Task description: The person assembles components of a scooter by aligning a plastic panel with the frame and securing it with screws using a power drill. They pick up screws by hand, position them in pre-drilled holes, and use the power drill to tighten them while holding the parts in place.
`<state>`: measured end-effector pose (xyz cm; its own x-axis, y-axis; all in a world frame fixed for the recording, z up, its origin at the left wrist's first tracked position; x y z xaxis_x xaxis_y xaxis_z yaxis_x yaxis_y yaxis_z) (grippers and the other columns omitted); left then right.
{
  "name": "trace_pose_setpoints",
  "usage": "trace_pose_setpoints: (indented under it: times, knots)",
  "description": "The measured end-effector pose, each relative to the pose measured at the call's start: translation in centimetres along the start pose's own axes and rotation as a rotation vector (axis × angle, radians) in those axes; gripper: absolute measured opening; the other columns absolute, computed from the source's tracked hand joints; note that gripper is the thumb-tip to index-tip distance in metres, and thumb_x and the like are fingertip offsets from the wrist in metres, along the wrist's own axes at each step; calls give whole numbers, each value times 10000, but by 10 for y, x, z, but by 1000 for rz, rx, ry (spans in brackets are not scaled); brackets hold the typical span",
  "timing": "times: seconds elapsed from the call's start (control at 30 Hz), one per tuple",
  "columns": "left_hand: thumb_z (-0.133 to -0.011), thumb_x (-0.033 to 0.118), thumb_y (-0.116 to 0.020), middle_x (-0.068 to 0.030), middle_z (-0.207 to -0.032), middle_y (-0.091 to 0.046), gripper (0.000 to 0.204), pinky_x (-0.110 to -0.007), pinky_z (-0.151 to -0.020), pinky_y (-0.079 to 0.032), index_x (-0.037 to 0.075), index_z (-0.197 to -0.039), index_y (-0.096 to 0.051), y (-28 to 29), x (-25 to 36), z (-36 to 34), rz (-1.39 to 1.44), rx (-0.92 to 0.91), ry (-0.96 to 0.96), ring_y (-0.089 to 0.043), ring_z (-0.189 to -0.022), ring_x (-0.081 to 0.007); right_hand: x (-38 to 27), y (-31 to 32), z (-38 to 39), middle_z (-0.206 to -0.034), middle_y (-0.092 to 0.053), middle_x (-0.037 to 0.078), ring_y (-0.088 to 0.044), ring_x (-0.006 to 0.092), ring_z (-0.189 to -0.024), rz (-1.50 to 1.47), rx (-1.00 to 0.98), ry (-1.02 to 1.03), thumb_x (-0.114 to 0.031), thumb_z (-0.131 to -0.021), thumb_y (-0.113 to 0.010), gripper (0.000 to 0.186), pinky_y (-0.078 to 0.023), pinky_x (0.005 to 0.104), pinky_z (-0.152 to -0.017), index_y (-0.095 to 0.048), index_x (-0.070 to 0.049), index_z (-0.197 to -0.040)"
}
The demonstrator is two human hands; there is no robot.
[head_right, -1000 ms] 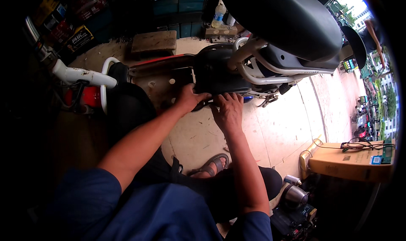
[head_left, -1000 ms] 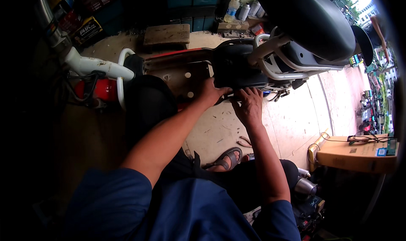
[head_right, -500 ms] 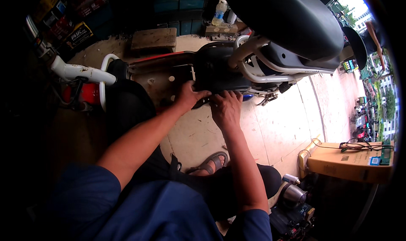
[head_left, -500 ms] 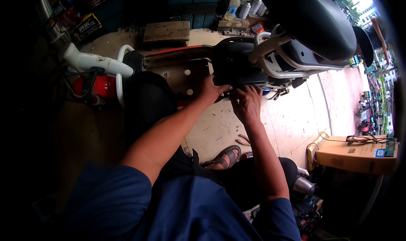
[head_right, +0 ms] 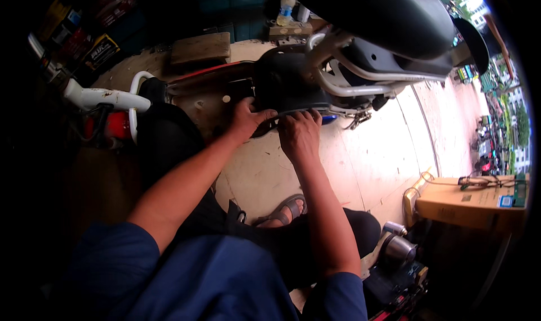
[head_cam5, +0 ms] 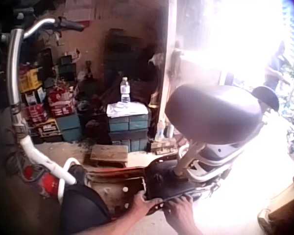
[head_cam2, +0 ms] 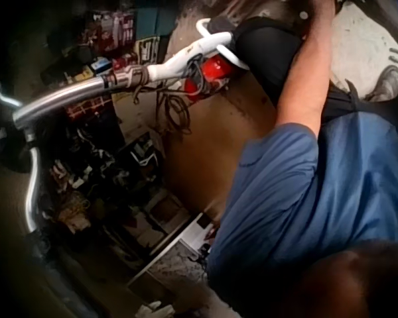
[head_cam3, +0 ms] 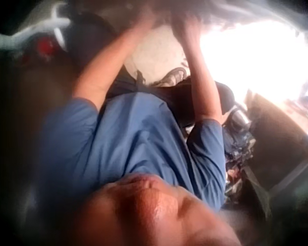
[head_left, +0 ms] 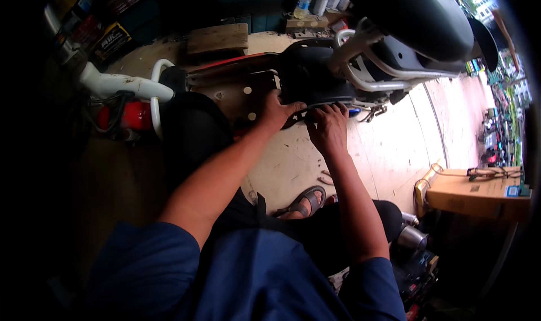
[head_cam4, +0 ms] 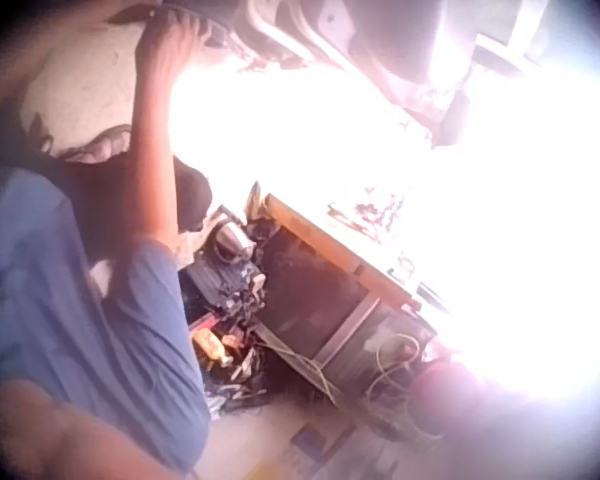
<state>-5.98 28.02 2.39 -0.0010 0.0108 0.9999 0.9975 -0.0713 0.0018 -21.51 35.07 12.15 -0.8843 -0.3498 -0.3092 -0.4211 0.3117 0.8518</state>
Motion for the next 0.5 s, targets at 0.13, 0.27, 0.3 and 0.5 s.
trace_pose_setpoints:
  times: [0.13,0.27,0.3,0.5]
  knots:
    - [-777,257,-956,-43,-910,-734,468,-279,-708,-529,-4,-1068,-698,-5,1,-2,-1,-48,55,-647,-798,-94,9,-1,3,-928,-705,54,-652,281,-1014,1,5,-10,-152,-790,-764,83,-375,479,-1061,-757,-141,-872]
    - [-801,188,-931,-67,-974,-771,396,-282,-771,-553,-10,-1063,-709,-5,2,0,63,-110,118,-682,-846,-109,12,-5,6,-905,-713,45,-660,272,-1008,-20,41,1,-148,-782,-762,82,-385,470,-1057,-768,-147,-864]
    - [-805,181,-927,-61,-961,-772,379,-274,-756,-548,-8,-1055,-713,-6,4,0,59,-113,139,-680,-836,-100,13,-5,5,-901,-714,45,-661,272,-1006,-10,39,-3,-142,-780,-756,81,-388,469,-1060,-767,-145,-860]
    - [-862,124,-881,-68,-983,-764,332,-253,-760,-559,-15,-1095,-689,-11,-2,-2,95,-143,129,-685,-843,-93,15,-6,7,-895,-726,55,-669,277,-1012,-17,31,-2,-118,-819,-676,105,-380,496,-1074,-776,-134,-847]
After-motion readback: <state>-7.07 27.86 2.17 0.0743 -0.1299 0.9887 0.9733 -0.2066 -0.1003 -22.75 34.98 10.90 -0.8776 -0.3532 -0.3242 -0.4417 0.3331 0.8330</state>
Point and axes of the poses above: each hand's wrist, its own z-axis away from the middle knuckle, its own y-axis out of the back of the hand, x = y × z, the point moved 5 cm from there along -z, towards the middle knuckle
